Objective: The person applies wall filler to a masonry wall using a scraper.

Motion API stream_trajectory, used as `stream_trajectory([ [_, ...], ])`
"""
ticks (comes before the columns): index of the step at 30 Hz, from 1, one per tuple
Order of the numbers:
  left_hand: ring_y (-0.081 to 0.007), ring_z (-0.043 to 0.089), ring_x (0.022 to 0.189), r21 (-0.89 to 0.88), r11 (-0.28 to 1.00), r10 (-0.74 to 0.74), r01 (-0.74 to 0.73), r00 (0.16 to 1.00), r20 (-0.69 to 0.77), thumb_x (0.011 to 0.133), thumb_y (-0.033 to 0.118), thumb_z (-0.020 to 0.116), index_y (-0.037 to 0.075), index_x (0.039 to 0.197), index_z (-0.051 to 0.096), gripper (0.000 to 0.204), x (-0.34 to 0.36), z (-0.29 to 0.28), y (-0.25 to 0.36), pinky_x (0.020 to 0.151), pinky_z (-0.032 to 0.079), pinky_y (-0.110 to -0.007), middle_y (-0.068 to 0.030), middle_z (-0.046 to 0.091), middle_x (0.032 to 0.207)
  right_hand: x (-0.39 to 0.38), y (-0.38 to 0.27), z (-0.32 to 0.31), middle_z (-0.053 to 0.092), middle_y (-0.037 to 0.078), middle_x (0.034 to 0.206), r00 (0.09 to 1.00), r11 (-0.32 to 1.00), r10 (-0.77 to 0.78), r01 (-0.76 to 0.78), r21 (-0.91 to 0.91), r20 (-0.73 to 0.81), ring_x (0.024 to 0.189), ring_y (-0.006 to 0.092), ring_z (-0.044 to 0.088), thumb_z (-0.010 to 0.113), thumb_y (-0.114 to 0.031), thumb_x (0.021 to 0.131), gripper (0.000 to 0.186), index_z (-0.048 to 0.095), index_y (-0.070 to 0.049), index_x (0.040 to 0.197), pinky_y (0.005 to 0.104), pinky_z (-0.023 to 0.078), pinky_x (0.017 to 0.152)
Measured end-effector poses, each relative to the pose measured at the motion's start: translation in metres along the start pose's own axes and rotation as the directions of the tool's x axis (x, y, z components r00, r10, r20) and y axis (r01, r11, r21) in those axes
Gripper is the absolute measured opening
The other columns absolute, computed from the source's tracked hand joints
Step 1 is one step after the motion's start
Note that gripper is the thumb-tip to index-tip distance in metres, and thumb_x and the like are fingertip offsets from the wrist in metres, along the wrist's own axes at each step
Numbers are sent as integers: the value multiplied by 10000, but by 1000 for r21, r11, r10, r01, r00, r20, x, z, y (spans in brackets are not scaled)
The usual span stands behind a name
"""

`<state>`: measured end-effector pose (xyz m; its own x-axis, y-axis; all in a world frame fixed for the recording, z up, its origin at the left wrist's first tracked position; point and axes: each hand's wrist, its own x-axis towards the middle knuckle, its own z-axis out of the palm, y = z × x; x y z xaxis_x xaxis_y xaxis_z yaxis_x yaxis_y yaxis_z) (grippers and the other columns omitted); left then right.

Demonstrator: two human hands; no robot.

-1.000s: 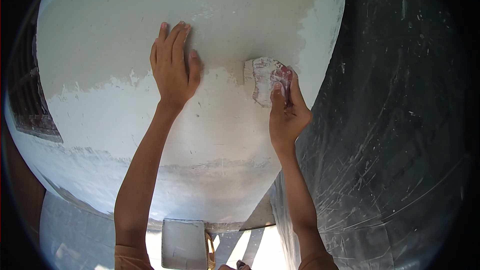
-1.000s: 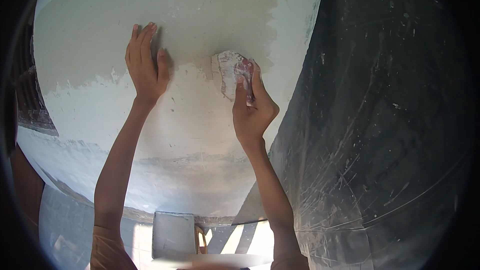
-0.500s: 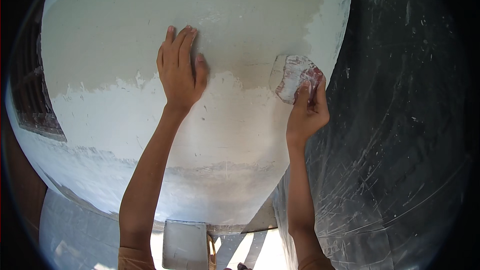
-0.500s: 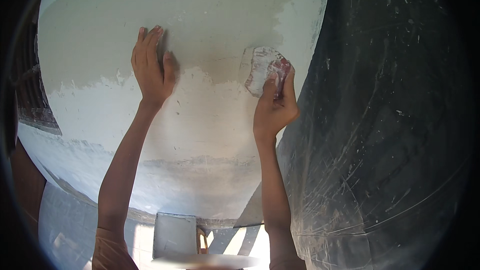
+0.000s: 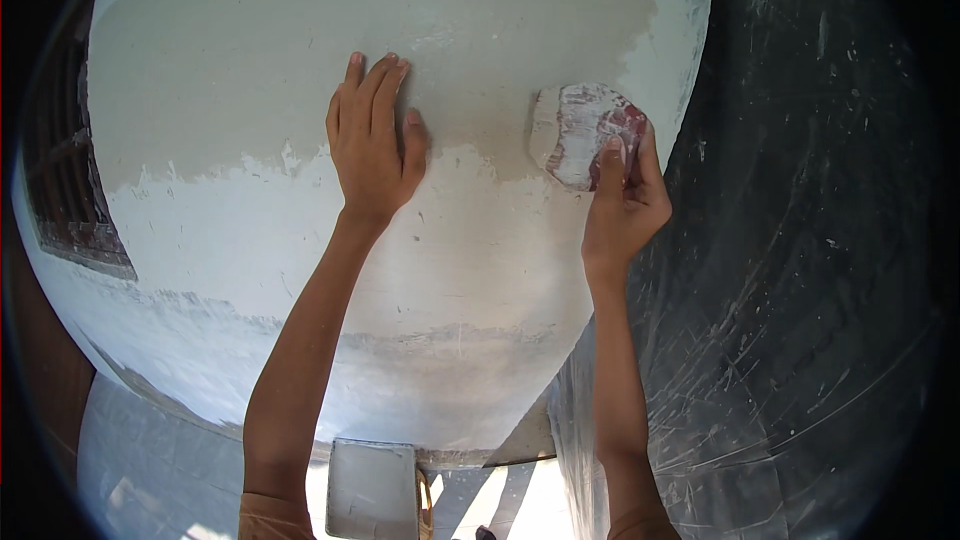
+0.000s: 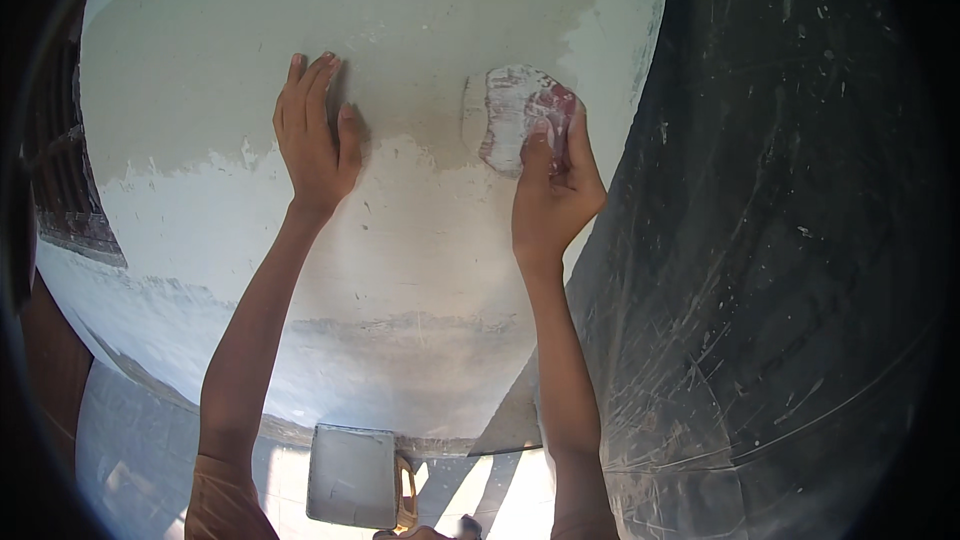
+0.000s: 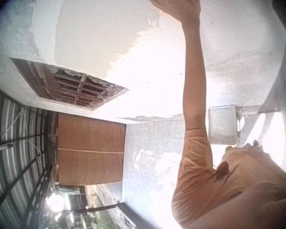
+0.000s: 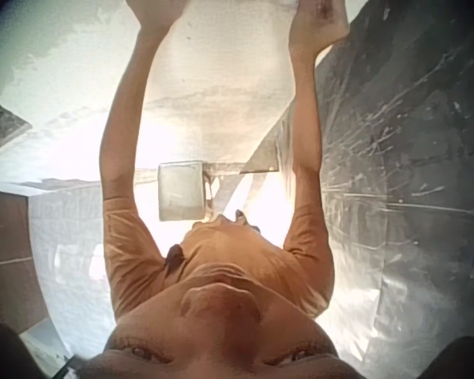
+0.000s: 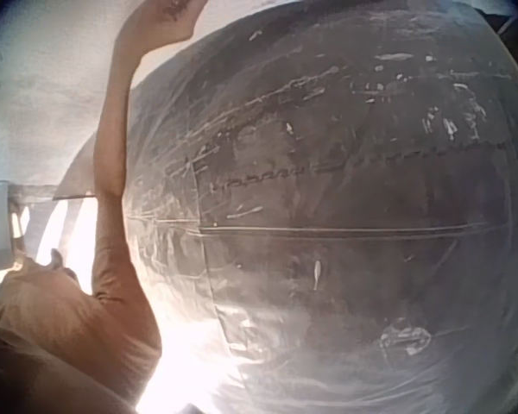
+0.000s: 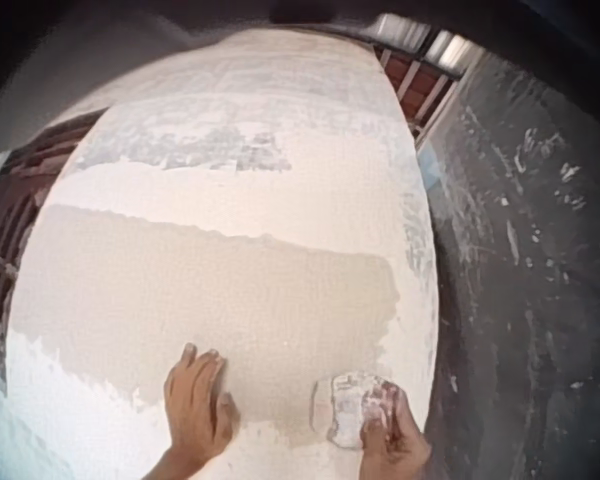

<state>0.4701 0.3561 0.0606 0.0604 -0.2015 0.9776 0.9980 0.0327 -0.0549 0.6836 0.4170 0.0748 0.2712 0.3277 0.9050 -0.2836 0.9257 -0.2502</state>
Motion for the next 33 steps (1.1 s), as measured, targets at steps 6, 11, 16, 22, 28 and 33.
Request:
stream_trajectory([
  [6,-334,371,1371,13,1000,13,-12,1000,-27,885,119,473,30,1319,496,443,2,-2,-5,1080,271,-457,-105,527,1351,14,16,-12,713,136,977,996,966,-89,87,-244,2,836,68,603,629,9,882,386,569,90,1255,209,488,753],
  [11,-332,384,1363,11,1000,-3,2,1000,29,880,113,481,26,1314,499,442,-1,-1,1,1077,275,-457,-103,532,1346,3,2,-14,692,127,1043,991,999,14,-9,-37,135,904,79,595,616,62,877,424,528,101,1290,215,487,810],
  [16,-330,381,1367,-12,1000,14,-14,1000,-15,878,109,479,36,1314,501,442,1,1,-3,1074,280,-458,-99,535,1345,-2,23,-11,704,95,890,974,974,-15,66,-216,227,821,45,562,628,34,868,398,565,90,1257,184,457,733],
  [22,-340,375,1369,-7,1000,6,-6,1000,1,883,111,483,28,1302,511,428,-1,2,-2,1076,278,-460,-101,533,1349,2,7,-26,672,121,1077,993,997,55,-60,-45,-106,878,81,590,595,53,895,415,523,94,1302,213,495,750],
  [28,-343,373,1369,-5,1000,27,-27,999,-30,887,110,477,28,1305,505,427,0,-4,-4,1075,281,-457,-99,537,1345,-25,37,-14,656,76,1084,993,990,113,-110,-88,32,891,72,575,632,-22,915,441,501,98,1320,195,474,795],
  [33,-343,374,1369,-4,1000,13,-13,1000,26,892,115,472,29,1302,508,421,-1,1,1,1075,281,-457,-101,538,1344,5,29,-69,639,136,1163,932,986,166,-162,40,-323,931,134,635,542,0,957,383,499,71,1331,279,530,836],
])
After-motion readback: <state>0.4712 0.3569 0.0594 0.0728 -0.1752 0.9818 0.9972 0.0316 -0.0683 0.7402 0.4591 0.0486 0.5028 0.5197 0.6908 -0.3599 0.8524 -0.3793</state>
